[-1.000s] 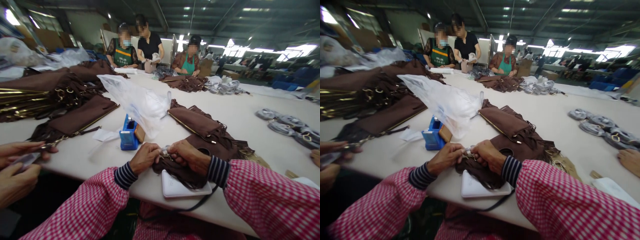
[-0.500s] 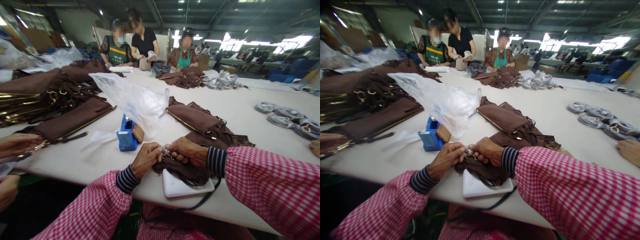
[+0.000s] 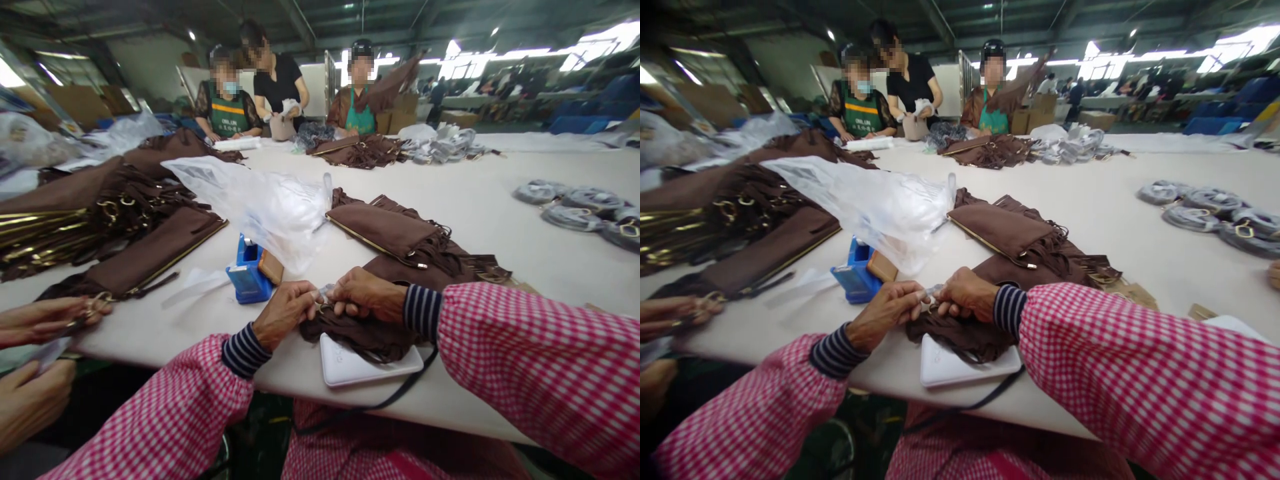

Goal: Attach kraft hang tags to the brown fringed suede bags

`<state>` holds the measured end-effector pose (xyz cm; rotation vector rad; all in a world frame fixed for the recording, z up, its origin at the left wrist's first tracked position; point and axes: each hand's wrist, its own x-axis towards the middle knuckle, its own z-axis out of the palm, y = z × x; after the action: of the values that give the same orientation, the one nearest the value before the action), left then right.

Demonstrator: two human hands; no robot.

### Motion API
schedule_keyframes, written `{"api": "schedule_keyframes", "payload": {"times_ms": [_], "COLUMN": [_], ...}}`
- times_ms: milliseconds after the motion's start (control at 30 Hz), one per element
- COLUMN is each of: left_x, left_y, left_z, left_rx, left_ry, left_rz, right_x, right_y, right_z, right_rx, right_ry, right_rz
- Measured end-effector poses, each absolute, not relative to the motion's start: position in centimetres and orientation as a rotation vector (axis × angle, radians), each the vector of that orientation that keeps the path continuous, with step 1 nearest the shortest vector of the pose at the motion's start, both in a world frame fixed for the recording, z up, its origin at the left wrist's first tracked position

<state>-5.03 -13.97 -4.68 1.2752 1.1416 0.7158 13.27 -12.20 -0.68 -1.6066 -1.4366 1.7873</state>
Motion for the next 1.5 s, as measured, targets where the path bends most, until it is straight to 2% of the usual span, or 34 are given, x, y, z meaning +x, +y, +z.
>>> {"api": "schedule_keyframes", "payload": {"times_ms": [233,300,367,467,567,733,867,967,1100,1267,1400,1500], "left_x": [-4.9,-4.9,-4.7,-4.2,-3.4,-2.7,-2.2,-2.3,-3.5,-5.1,-5.5,-5.7], "left_y": [-13.7,-13.6,-13.5,-13.9,-14.6,-15.8,-16.1,-15.6,-14.7,-14.6,-14.5,-14.0], "left_z": [-3.2,-2.7,-2.2,-1.4,-0.8,-1.3,-2.0,-2.1,-1.5,-1.1,-0.8,-0.6], "left_rx": [1.351,1.442,1.49,1.376,1.134,0.812,0.76,0.92,1.634,2.562,2.721,2.52], "left_ry": [1.214,1.25,1.29,1.336,1.338,1.165,1.086,1.167,1.365,1.591,1.564,1.521], "left_rz": [0.656,0.607,0.565,0.578,0.666,0.773,0.773,0.74,0.585,0.116,0.018,0.19], "right_x": [13.5,13.8,14.1,14.4,14.4,14.3,13.9,13.7,14.4,15.5,14.8,14.1], "right_y": [-12.0,-12.0,-12.1,-12.4,-12.4,-12.0,-11.4,-11.0,-10.4,-8.3,-6.4,-6.4], "right_z": [-1.6,-1.7,-1.8,-2.4,-3.2,-3.9,-4.1,-4.4,-4.5,-3.0,-1.7,-1.7], "right_rx": [-1.549,-1.554,-1.519,-1.26,-1.049,-0.928,-0.88,-0.916,-0.977,-1.027,-0.757,-0.684], "right_ry": [-1.794,-2.069,-2.324,-2.551,-2.623,-2.648,-2.66,-2.651,-2.533,-2.427,-2.484,-2.484], "right_rz": [1.541,1.19,0.656,0.056,-0.154,-0.291,-0.308,-0.192,0.136,0.623,0.956,0.972]}}
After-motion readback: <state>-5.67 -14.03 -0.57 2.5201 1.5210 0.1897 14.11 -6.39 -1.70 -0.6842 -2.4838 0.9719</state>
